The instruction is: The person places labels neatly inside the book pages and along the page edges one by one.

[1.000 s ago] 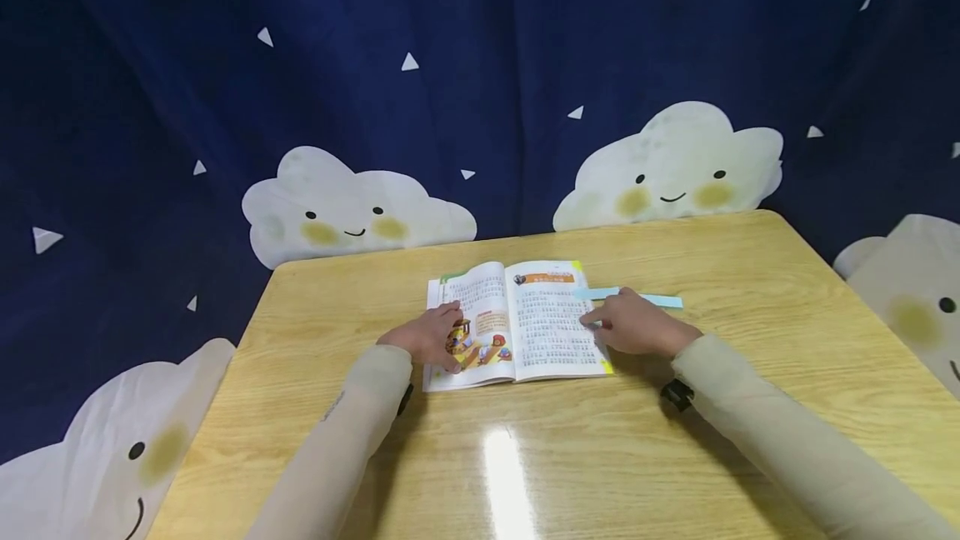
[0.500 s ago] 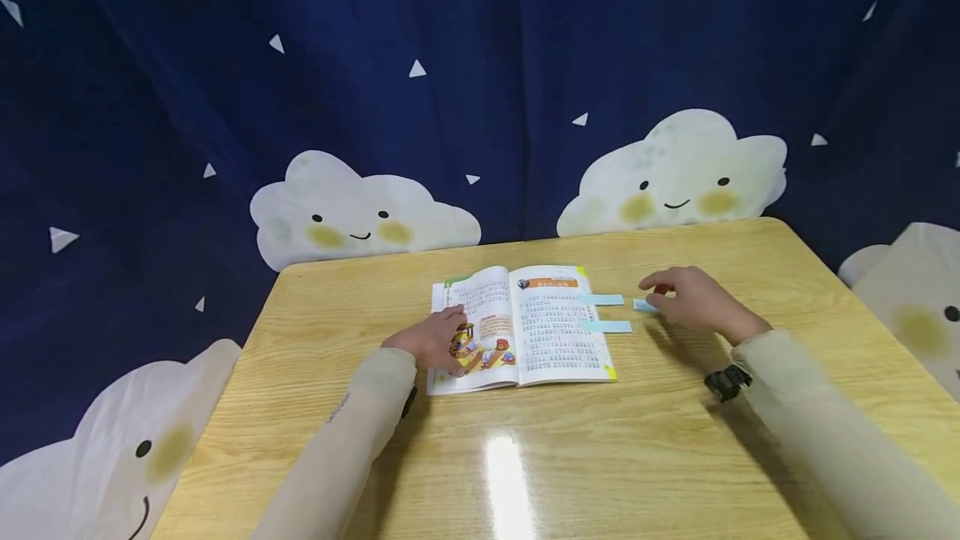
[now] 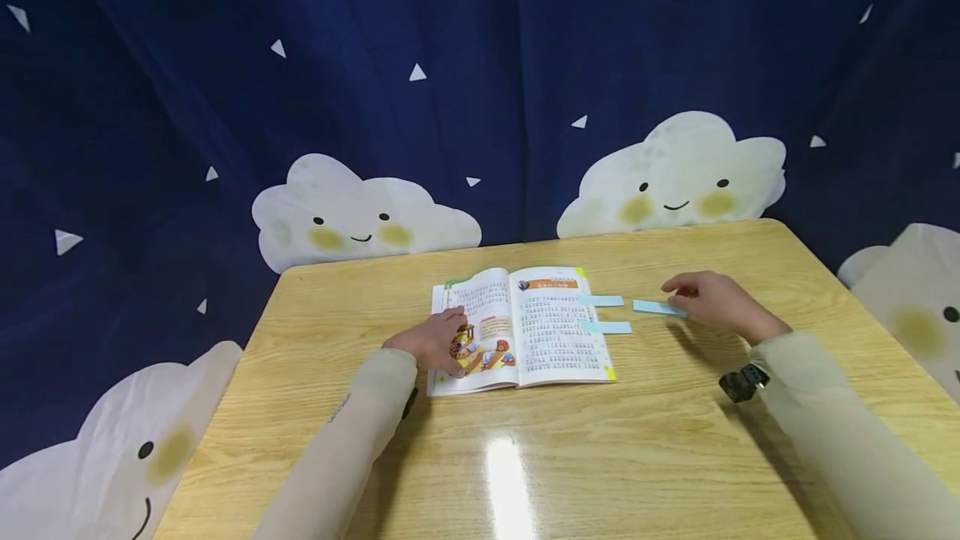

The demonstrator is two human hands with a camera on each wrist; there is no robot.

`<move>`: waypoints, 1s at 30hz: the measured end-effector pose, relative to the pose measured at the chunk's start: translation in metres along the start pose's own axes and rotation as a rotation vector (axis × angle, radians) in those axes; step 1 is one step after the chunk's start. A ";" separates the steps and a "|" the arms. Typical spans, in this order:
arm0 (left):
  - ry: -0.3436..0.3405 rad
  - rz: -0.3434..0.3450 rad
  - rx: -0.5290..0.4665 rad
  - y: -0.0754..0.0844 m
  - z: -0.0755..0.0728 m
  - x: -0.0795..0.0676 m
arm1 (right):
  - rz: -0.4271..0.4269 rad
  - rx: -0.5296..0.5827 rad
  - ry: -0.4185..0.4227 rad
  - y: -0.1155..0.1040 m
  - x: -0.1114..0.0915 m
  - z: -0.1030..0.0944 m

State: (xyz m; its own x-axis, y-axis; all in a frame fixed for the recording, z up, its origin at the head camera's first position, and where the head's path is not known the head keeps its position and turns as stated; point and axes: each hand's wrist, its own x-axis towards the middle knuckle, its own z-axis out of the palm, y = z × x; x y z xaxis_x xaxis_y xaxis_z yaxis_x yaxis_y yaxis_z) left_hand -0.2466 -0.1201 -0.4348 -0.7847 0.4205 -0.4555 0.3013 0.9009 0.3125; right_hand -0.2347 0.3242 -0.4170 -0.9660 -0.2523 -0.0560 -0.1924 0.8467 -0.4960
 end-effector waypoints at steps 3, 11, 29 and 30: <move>-0.007 -0.013 0.005 0.000 0.001 0.000 | 0.000 -0.006 0.005 0.002 0.003 0.002; 0.002 -0.015 0.000 -0.002 0.000 0.000 | 0.014 -0.057 0.054 0.006 0.014 0.009; -0.003 -0.015 0.010 0.003 0.000 -0.002 | 0.051 -0.149 -0.084 0.018 0.031 0.022; -0.002 -0.014 0.007 0.003 -0.001 -0.003 | 0.053 -0.147 -0.090 0.018 0.033 0.022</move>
State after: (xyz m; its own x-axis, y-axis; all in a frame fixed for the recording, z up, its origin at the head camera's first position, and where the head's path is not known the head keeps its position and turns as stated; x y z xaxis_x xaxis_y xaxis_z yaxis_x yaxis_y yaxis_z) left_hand -0.2442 -0.1185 -0.4319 -0.7877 0.4081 -0.4616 0.2940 0.9073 0.3006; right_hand -0.2657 0.3209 -0.4468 -0.9576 -0.2402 -0.1592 -0.1706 0.9177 -0.3589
